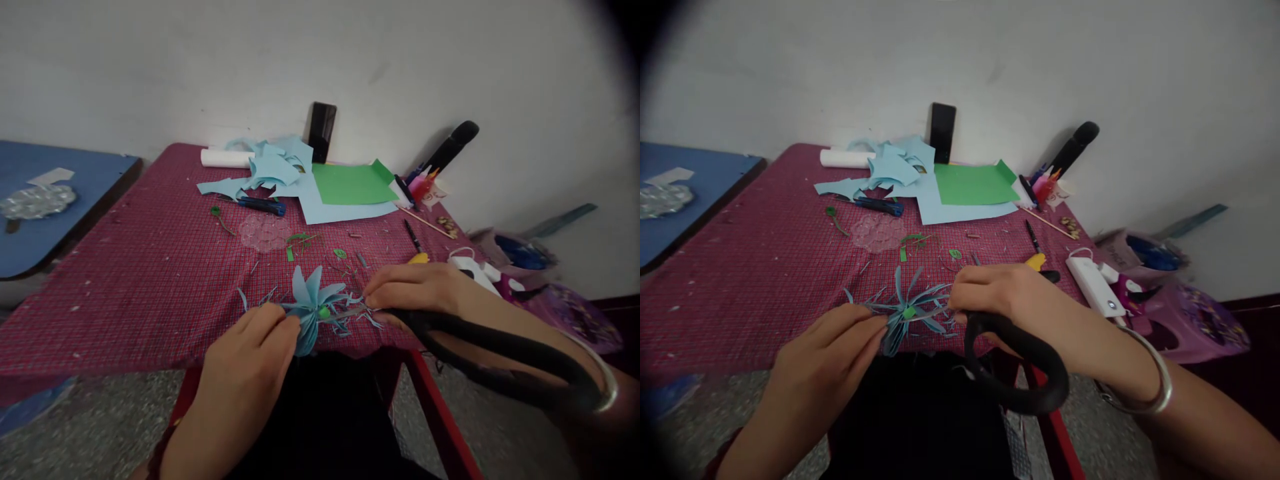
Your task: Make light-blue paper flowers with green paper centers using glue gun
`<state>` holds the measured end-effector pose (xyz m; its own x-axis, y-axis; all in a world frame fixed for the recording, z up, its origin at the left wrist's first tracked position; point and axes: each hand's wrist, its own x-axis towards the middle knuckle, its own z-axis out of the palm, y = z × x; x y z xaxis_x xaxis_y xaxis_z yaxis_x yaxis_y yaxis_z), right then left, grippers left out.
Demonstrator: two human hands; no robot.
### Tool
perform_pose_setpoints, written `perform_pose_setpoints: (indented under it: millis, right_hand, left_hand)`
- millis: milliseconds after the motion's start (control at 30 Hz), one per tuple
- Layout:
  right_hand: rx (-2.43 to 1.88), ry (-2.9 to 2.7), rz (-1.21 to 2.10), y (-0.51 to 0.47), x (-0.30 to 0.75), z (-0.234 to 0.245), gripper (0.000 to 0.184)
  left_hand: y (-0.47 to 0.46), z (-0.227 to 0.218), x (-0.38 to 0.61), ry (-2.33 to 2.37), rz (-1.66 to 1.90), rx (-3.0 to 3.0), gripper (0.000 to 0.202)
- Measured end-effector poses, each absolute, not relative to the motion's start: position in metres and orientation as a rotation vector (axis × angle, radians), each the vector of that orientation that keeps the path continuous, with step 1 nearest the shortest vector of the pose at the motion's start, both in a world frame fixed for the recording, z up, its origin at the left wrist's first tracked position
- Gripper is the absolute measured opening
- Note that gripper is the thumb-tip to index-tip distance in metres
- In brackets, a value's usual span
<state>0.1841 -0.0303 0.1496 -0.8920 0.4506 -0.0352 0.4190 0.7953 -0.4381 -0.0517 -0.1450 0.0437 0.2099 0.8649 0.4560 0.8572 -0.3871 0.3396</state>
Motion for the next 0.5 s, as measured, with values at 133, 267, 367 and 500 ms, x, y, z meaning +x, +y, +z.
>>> perform_pose_setpoints:
  millis: [133, 267, 367, 500]
  right_hand:
    - [-0.674, -2.899, 0.751, -0.026, 0.19, 0.144, 0.017]
    - [-0.682, -2.928, 0.752, -0.022, 0.193, 0.142, 0.014]
    - [-0.671, -2.966, 0.777, -0.023, 0.196, 0.143, 0.01]
    - [-0.652, -2.981, 0.798, -0.026, 0.199, 0.145, 0.009]
  left_hand:
    - [-0.139, 0.044, -0.046, 1.663, 0.963, 2.447, 0.015]
    - [-0.137, 0.046, -0.041, 1.654, 0.918, 2.419, 0.014]
    - [-0.137, 0.047, -0.036, 1.68, 0.868, 2.396, 0.013]
    - [-0.135, 0.047, -0.029, 1.687, 0.891, 2.382, 0.011]
